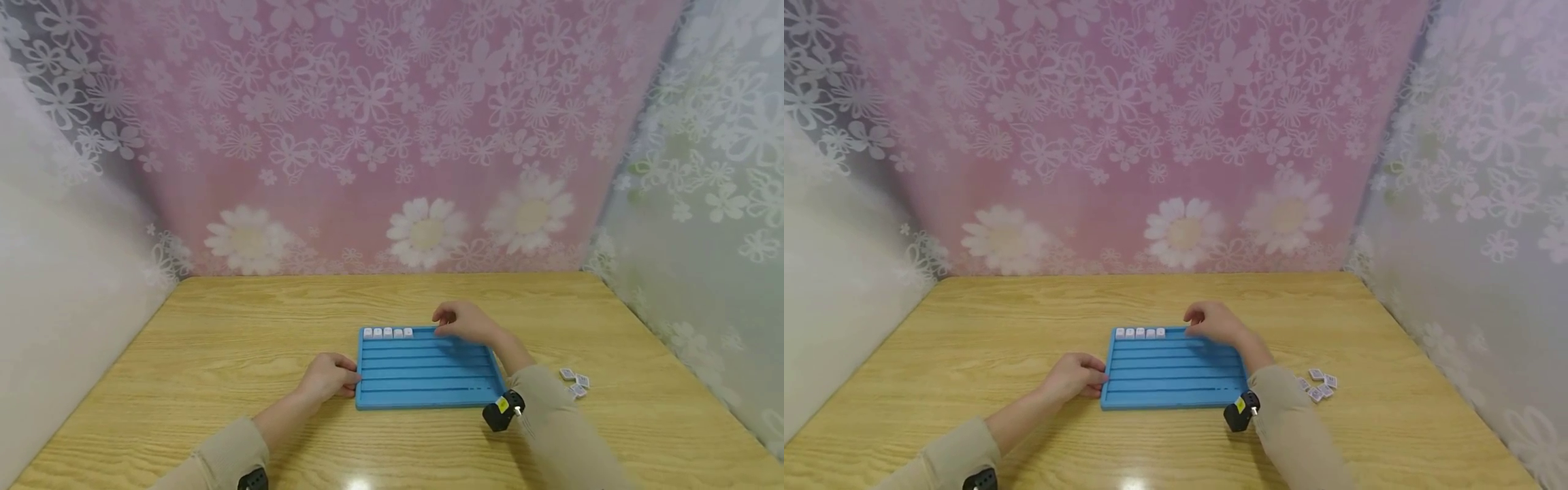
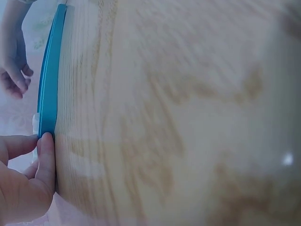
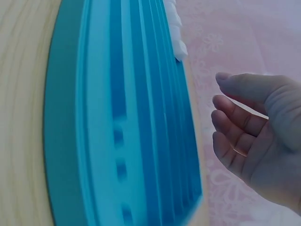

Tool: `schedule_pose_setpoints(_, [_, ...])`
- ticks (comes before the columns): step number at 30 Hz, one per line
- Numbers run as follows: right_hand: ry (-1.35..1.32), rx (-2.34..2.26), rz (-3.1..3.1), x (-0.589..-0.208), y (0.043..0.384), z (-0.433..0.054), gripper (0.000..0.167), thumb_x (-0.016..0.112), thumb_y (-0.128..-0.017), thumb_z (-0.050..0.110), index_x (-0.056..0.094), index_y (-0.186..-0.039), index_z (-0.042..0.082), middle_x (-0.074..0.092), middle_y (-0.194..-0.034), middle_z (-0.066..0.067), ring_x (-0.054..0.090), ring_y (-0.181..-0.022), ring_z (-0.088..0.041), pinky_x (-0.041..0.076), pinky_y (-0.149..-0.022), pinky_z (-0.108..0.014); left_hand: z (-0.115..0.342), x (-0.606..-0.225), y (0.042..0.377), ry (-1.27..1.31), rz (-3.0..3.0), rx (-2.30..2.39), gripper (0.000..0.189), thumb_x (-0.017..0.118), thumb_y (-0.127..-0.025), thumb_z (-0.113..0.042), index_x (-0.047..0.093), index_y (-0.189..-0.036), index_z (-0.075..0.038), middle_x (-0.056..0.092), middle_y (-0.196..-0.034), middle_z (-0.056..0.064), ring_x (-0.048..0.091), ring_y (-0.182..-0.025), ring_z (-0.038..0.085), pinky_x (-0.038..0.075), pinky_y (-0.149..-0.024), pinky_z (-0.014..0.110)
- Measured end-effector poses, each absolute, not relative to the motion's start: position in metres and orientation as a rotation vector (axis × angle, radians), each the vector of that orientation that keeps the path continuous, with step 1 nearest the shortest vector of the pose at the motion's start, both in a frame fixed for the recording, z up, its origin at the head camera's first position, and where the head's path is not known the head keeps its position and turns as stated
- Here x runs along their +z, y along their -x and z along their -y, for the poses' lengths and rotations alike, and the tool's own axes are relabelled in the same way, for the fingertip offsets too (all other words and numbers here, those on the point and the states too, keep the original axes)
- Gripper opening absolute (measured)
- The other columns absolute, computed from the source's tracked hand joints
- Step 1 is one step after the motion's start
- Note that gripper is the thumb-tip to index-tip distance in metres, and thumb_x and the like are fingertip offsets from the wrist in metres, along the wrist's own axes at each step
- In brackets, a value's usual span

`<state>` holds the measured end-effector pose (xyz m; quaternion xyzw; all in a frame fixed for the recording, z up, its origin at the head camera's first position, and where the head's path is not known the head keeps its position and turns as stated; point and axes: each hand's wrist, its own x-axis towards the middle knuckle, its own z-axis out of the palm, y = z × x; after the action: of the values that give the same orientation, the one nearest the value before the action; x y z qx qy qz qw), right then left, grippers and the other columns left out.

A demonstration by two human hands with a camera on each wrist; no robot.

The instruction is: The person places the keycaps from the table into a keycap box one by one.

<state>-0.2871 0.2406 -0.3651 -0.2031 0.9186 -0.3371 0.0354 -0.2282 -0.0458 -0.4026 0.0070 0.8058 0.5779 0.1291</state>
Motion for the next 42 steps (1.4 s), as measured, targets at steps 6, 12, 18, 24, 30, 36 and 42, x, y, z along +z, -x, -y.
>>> schedule_pose_setpoints(6, [0.639, -0.978, -2.855, -0.357, 0.276, -0.269, 0.021, 0.063, -0.088, 0.012, 0.062, -0.105, -0.002, 0.060, -0.088, -0.002, 0.054, -0.078, -0.016, 0.047, -0.069, -0.034, 0.046, -0.402, 0.228, -0.038, -2.338, 1.696, 0.021, 0.063, -0.081, 0.004, 0.059, -0.099, 0.013, 0.059, -0.077, 0.013, 0.059, -0.060, 0.014, 0.057, -0.059, 0.030])
schedule_pose_setpoints(12, [0.623, -0.976, -2.883, -0.354, 0.262, -0.298, 0.021, 0.063, -0.088, 0.014, 0.062, -0.103, -0.001, 0.060, -0.088, -0.001, 0.055, -0.079, -0.015, 0.048, -0.068, -0.032, 0.047, -0.403, 0.227, -0.058, -2.349, 1.690, 0.022, 0.064, -0.081, 0.004, 0.059, -0.100, 0.014, 0.059, -0.075, 0.013, 0.059, -0.059, 0.014, 0.057, -0.058, 0.030])
schedule_pose_setpoints(18, [0.595, -1.006, -2.852, -0.349, 0.249, -0.325, 0.023, 0.063, -0.088, 0.014, 0.061, -0.104, -0.002, 0.059, -0.087, -0.003, 0.054, -0.078, -0.017, 0.049, -0.065, -0.030, 0.047, -0.403, 0.226, -0.061, -2.346, 1.683, 0.022, 0.064, -0.080, 0.003, 0.059, -0.100, 0.013, 0.060, -0.077, 0.014, 0.060, -0.062, 0.016, 0.057, -0.059, 0.031])
schedule_pose_setpoints(24, [0.574, -0.976, -2.834, -0.349, 0.241, -0.347, 0.027, 0.066, -0.086, 0.014, 0.059, -0.104, -0.005, 0.058, -0.084, -0.003, 0.054, -0.075, -0.018, 0.048, -0.063, -0.029, 0.051, -0.402, 0.228, -0.103, -2.331, 1.688, 0.023, 0.065, -0.080, 0.002, 0.059, -0.099, 0.014, 0.060, -0.078, 0.015, 0.062, -0.063, 0.019, 0.057, -0.059, 0.030])
schedule_pose_setpoints(30, [0.532, -0.943, -2.813, -0.355, 0.230, -0.362, 0.032, 0.067, -0.085, 0.016, 0.058, -0.106, -0.006, 0.057, -0.085, -0.003, 0.053, -0.076, -0.017, 0.048, -0.063, -0.028, 0.048, -0.402, 0.226, -0.069, -2.348, 1.661, 0.023, 0.064, -0.082, 0.002, 0.059, -0.101, 0.013, 0.060, -0.082, 0.015, 0.061, -0.065, 0.017, 0.057, -0.061, 0.031])
schedule_pose_setpoints(36, [0.508, -0.950, -2.783, -0.366, 0.221, -0.375, 0.034, 0.069, -0.084, 0.020, 0.058, -0.106, -0.005, 0.057, -0.086, -0.003, 0.053, -0.076, -0.016, 0.048, -0.062, -0.027, 0.047, -0.401, 0.225, -0.063, -2.345, 1.664, 0.023, 0.064, -0.082, 0.002, 0.058, -0.101, 0.013, 0.059, -0.079, 0.014, 0.059, -0.063, 0.015, 0.057, -0.060, 0.031])
schedule_pose_setpoints(42, [0.503, -0.980, -2.719, -0.374, 0.215, -0.384, 0.032, 0.071, -0.082, 0.018, 0.059, -0.103, -0.002, 0.057, -0.086, -0.004, 0.051, -0.075, -0.014, 0.047, -0.062, -0.026, 0.047, -0.403, 0.227, -0.062, -2.332, 1.685, 0.023, 0.064, -0.081, 0.003, 0.058, -0.101, 0.014, 0.059, -0.078, 0.013, 0.059, -0.062, 0.015, 0.057, -0.061, 0.030])
